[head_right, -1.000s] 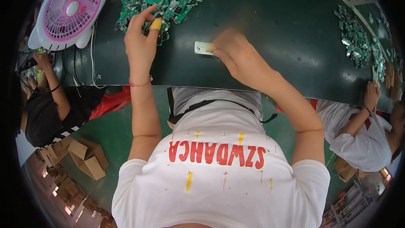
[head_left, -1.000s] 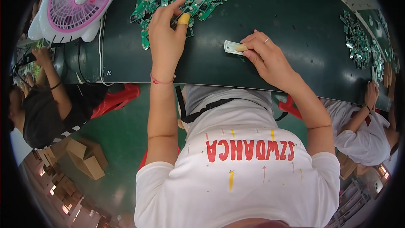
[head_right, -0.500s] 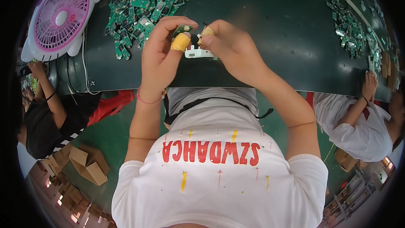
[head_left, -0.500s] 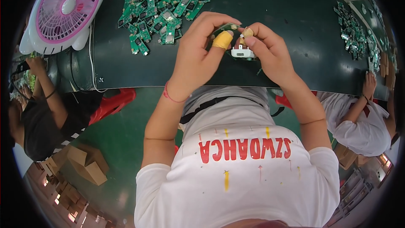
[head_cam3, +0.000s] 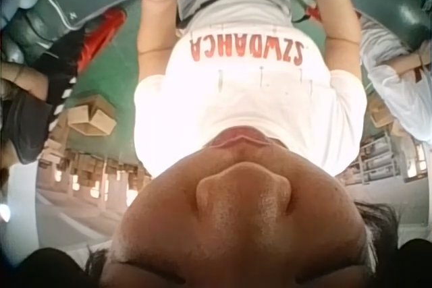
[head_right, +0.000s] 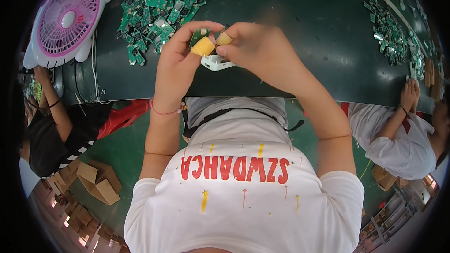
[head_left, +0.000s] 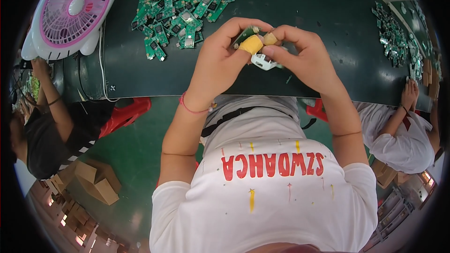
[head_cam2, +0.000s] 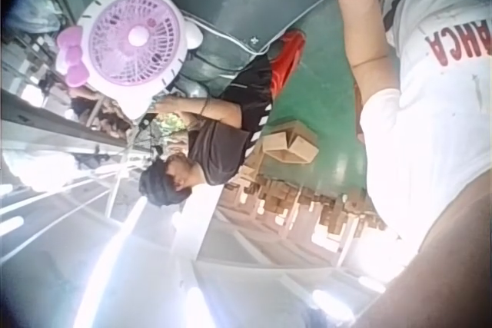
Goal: The person assembles small electronic components into plastic housings by hand, taking circuit boards from a cardboard box and fitting them into the housings.
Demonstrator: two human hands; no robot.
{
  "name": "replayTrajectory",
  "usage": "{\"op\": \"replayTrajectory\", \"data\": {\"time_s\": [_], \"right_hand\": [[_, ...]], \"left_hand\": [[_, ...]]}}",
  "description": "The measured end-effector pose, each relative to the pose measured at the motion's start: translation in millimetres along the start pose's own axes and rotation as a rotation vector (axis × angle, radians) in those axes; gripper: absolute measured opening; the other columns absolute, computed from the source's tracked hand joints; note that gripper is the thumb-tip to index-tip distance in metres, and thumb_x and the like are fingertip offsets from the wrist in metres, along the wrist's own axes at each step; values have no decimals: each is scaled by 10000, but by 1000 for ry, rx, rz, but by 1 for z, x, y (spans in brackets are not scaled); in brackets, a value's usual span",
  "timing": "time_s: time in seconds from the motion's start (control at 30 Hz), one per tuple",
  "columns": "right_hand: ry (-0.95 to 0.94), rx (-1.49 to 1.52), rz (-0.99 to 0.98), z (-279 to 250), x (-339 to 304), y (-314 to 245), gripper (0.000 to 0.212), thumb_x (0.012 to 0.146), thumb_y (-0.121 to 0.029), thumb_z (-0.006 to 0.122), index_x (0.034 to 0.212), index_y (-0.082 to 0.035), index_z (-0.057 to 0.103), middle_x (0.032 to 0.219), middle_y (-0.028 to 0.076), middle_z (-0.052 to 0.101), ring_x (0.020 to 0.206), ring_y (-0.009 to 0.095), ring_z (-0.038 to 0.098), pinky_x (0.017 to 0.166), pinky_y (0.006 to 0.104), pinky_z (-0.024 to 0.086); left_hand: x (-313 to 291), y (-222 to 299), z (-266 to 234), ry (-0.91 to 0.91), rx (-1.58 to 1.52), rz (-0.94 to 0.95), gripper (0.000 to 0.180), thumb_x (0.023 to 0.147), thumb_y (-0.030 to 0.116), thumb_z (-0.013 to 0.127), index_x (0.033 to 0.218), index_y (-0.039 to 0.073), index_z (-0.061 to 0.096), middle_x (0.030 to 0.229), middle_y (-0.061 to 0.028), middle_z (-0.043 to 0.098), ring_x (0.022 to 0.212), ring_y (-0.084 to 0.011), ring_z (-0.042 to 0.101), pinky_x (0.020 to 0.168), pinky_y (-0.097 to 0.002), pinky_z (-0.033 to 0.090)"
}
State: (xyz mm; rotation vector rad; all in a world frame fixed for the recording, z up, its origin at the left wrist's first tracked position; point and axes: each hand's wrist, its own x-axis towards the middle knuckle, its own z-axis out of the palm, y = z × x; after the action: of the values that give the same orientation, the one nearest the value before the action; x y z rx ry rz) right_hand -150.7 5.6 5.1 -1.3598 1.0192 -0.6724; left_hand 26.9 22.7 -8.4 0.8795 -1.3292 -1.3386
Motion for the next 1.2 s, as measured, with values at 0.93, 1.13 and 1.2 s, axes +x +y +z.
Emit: {"op": "replayTrajectory", "data": {"time_s": [0.93, 1.13, 1.2], "right_hand": [[-142, 662, 85, 5, -7, -7, 198, 881, -175, 480, 881, 14, 541, 758, 120, 593, 546, 185, 599, 484, 263, 482], [-179, 612, 62, 1, -8, -7, 198, 864, -183, 514, 871, 14, 538, 772, 109, 585, 549, 167, 588, 481, 269, 504], [-170, 629, 32, 1, -8, -5, 174, 844, -159, 545, 866, 14, 546, 769, 98, 582, 574, 153, 588, 482, 268, 512]], "left_hand": [[7, -5, 6, -12, 565, 591, 540, 678, -143, 368, 1178, -20, 529, 1160, -153, 583, 1027, -272, 572, 860, -301, 449], [5, 1, 6, -111, 375, 452, 541, 655, -150, 382, 1153, -20, 548, 1140, -164, 591, 1025, -287, 575, 882, -323, 438], [6, 2, 5, -36, 643, 587, 565, 642, -125, 511, 1175, 57, 546, 1187, -94, 573, 1057, -253, 565, 818, -324, 427]]}}
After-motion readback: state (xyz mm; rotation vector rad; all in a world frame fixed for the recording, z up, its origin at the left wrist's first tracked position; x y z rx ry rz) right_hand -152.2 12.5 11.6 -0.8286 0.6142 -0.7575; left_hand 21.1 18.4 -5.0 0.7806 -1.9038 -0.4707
